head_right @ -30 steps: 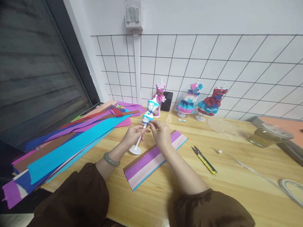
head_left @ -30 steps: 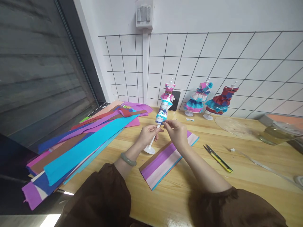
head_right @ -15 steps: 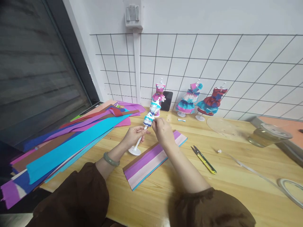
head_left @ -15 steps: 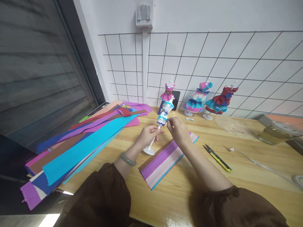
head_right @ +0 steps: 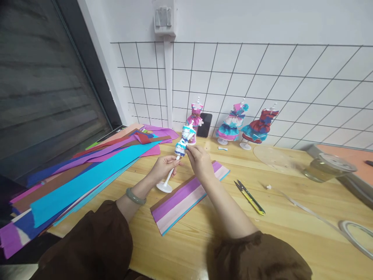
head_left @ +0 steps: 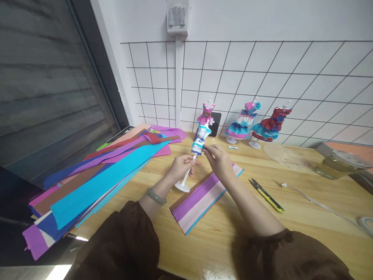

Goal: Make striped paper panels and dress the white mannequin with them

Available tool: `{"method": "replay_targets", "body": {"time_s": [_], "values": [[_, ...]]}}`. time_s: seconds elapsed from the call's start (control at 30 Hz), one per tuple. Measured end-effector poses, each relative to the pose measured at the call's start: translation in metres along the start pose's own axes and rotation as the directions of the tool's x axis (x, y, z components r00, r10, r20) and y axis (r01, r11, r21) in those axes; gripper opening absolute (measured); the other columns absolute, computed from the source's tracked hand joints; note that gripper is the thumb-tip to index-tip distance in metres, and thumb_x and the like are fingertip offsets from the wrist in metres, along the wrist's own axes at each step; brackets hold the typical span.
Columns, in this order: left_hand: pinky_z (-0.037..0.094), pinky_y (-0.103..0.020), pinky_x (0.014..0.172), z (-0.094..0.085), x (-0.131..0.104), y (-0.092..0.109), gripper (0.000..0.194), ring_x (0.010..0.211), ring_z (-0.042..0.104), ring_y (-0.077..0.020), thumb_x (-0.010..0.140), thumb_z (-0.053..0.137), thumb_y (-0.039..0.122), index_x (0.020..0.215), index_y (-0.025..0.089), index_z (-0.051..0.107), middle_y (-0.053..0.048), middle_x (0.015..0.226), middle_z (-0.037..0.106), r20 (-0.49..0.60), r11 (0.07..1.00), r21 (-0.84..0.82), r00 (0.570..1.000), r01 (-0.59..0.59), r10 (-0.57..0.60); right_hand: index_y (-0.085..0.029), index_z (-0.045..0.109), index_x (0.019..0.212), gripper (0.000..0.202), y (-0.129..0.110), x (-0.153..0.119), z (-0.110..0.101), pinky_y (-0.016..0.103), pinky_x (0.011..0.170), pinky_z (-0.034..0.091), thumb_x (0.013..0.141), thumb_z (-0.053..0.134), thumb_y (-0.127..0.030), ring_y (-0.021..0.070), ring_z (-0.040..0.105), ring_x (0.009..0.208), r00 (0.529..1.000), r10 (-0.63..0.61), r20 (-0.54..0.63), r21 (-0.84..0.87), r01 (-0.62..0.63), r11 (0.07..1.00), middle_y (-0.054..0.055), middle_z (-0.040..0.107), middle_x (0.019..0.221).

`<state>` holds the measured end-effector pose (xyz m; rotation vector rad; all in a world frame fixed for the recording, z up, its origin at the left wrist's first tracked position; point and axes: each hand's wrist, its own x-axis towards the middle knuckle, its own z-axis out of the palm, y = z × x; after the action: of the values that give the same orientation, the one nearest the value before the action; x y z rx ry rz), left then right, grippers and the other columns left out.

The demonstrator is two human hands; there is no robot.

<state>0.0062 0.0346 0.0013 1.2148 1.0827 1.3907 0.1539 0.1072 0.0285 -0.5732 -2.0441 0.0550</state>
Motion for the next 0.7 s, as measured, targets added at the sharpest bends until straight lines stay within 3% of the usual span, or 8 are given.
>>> {"method": "replay_targets", "body": {"time_s": [0.23,0.37,0.57,0.7], "values": [[0.037,-0.019,0.040,0.0031,-0.0024,0.0040,0.028,0.041,0.045,-0.0045,0.074,0.059,0.035,0.089,0.011,0.059,-0.005,0.070,0.064,-0.001,0.999,0.014,0.999,0.041,-0.041,-0.015,0.060,0.095,0.023,0.0015,-0.0010,-0.0026,0.030,0.065,0.045,0.089,0.039,-0.022,0.0194,0.058,0.076,0.994,-0.097,0.056,-0.137,0.104,0.985,0.011,0.062,0.083],[0.038,-0.020,0.041,0.0059,-0.0040,0.0085,0.029,0.039,0.046,-0.0057,0.073,0.061,0.037,0.086,0.011,0.059,-0.002,0.061,0.063,-0.003,0.998,0.000,0.998,0.069,-0.069,-0.016,0.057,0.092,0.023,0.0031,-0.0022,-0.0004,0.031,0.064,0.042,0.090,0.036,-0.024,0.0202,0.054,0.075,0.990,-0.089,0.105,-0.188,0.108,0.976,0.009,0.058,0.080],[0.038,-0.020,0.041,0.0046,-0.0036,0.0088,0.031,0.041,0.047,-0.0060,0.072,0.061,0.039,0.086,0.012,0.059,-0.003,0.066,0.063,0.018,0.997,-0.019,0.998,0.068,-0.068,-0.018,0.052,0.085,0.019,0.0035,0.0008,0.0030,0.032,0.066,0.042,0.089,0.035,-0.026,0.0191,0.052,0.074,0.994,0.102,0.045,-0.025,-0.101,0.995,0.006,0.054,0.077],[0.038,-0.019,0.041,0.0010,-0.0017,0.0052,0.030,0.041,0.047,-0.0070,0.075,0.058,0.040,0.082,0.011,0.061,0.000,0.055,0.056,0.056,0.999,-0.025,0.998,0.025,-0.023,-0.018,0.055,0.083,0.018,0.0026,0.0041,-0.0015,0.031,0.064,0.043,0.087,0.042,-0.030,0.0171,0.055,0.067,0.955,0.295,0.040,0.163,-0.298,0.941,0.003,0.057,0.070]]}}
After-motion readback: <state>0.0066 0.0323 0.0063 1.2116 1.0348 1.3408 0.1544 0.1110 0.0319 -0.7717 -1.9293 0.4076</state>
